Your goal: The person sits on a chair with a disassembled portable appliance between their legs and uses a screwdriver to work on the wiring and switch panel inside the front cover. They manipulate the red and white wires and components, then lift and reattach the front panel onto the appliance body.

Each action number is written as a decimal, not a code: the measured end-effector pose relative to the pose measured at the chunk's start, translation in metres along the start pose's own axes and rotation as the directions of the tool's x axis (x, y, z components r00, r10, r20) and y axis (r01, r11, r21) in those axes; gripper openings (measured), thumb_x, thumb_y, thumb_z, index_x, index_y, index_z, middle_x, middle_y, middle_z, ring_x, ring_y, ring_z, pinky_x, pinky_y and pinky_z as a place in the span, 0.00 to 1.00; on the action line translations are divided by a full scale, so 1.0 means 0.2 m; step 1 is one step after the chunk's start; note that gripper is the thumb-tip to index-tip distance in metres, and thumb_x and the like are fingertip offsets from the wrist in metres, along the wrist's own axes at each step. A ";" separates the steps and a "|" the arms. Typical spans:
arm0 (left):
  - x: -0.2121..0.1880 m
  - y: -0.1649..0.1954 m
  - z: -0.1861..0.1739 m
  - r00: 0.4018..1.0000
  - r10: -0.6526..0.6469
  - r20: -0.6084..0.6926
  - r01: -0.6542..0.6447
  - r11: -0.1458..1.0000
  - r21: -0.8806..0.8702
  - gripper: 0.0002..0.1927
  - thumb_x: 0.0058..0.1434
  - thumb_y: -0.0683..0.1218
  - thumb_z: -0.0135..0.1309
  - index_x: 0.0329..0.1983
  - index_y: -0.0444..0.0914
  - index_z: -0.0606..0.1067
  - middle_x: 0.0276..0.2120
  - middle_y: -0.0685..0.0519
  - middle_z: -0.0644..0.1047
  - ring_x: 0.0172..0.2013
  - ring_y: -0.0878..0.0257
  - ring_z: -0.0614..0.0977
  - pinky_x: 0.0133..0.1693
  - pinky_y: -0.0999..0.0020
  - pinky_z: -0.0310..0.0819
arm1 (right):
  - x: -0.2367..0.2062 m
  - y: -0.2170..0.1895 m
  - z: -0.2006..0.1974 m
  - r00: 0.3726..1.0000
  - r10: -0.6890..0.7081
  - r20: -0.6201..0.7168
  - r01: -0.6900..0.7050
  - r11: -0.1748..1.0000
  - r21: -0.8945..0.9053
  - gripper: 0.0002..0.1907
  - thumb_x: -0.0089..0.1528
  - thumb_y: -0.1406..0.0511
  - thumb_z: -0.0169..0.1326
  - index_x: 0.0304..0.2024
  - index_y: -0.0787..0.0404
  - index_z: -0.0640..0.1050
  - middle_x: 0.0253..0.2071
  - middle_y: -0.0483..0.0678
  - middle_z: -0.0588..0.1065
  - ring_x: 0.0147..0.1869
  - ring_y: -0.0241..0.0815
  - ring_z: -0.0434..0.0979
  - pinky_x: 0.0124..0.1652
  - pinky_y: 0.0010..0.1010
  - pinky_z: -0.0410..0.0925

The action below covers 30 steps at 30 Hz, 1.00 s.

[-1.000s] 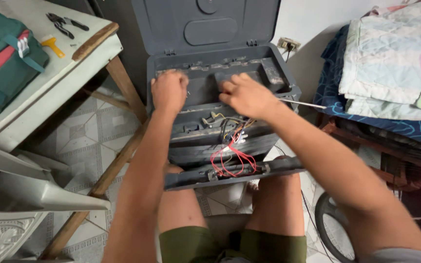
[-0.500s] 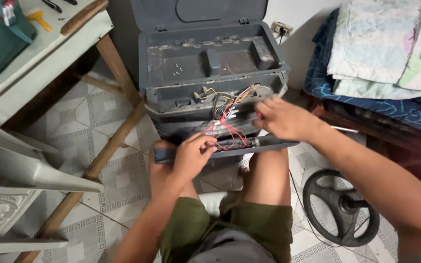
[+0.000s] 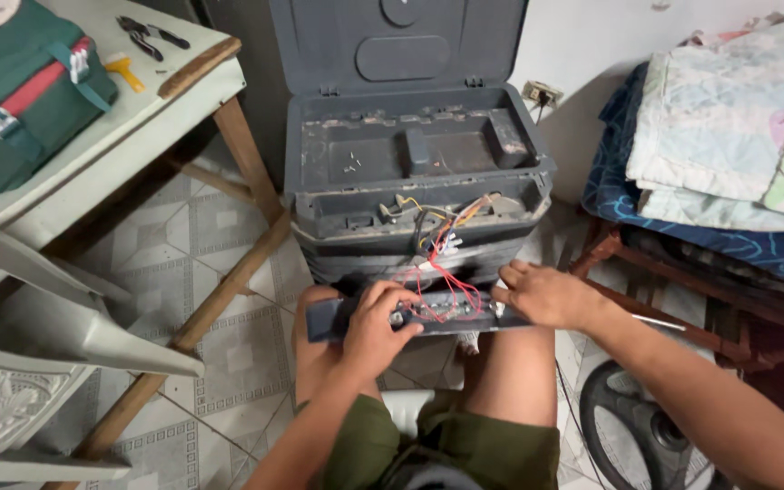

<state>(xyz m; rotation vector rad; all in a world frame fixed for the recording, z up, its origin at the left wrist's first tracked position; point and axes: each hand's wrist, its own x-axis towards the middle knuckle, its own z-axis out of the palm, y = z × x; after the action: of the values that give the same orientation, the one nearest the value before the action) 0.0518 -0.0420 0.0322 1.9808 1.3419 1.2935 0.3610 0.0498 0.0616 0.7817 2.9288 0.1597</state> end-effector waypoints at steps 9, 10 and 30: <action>-0.03 -0.03 -0.01 0.995 -0.005 -0.096 0.008 0.999 0.031 0.40 0.35 0.38 0.72 0.55 0.40 0.69 0.54 0.43 0.70 0.58 0.43 0.70 0.58 0.53 0.65 | 0.00 -0.04 -0.02 0.996 0.078 -0.051 -0.071 0.991 0.117 0.15 0.56 0.67 0.53 0.47 0.58 0.76 0.43 0.52 0.72 0.44 0.55 0.80 0.40 0.44 0.73; -0.04 -0.03 -0.02 0.996 -0.025 -0.088 0.028 0.999 0.037 0.41 0.35 0.38 0.73 0.55 0.40 0.69 0.54 0.43 0.70 0.57 0.43 0.70 0.57 0.53 0.65 | -0.01 -0.03 -0.03 0.996 0.078 -0.045 -0.070 0.986 0.155 0.16 0.55 0.67 0.54 0.47 0.58 0.76 0.43 0.52 0.73 0.44 0.55 0.80 0.40 0.45 0.73; -0.05 -0.10 -0.04 0.997 -0.065 -0.048 0.075 0.967 0.244 0.21 0.46 0.47 0.70 0.43 0.39 0.79 0.47 0.51 0.76 0.52 0.47 0.74 0.53 0.55 0.70 | 0.01 -0.09 0.09 0.973 0.210 -0.096 -0.146 0.882 0.447 0.17 0.54 0.63 0.62 0.46 0.59 0.80 0.44 0.53 0.75 0.47 0.57 0.78 0.48 0.44 0.71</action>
<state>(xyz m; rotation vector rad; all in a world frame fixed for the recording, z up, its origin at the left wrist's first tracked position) 0.0334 -0.0438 0.0168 2.0541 1.6457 1.1888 0.3522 0.0375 0.0416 1.1443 3.0599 -0.4711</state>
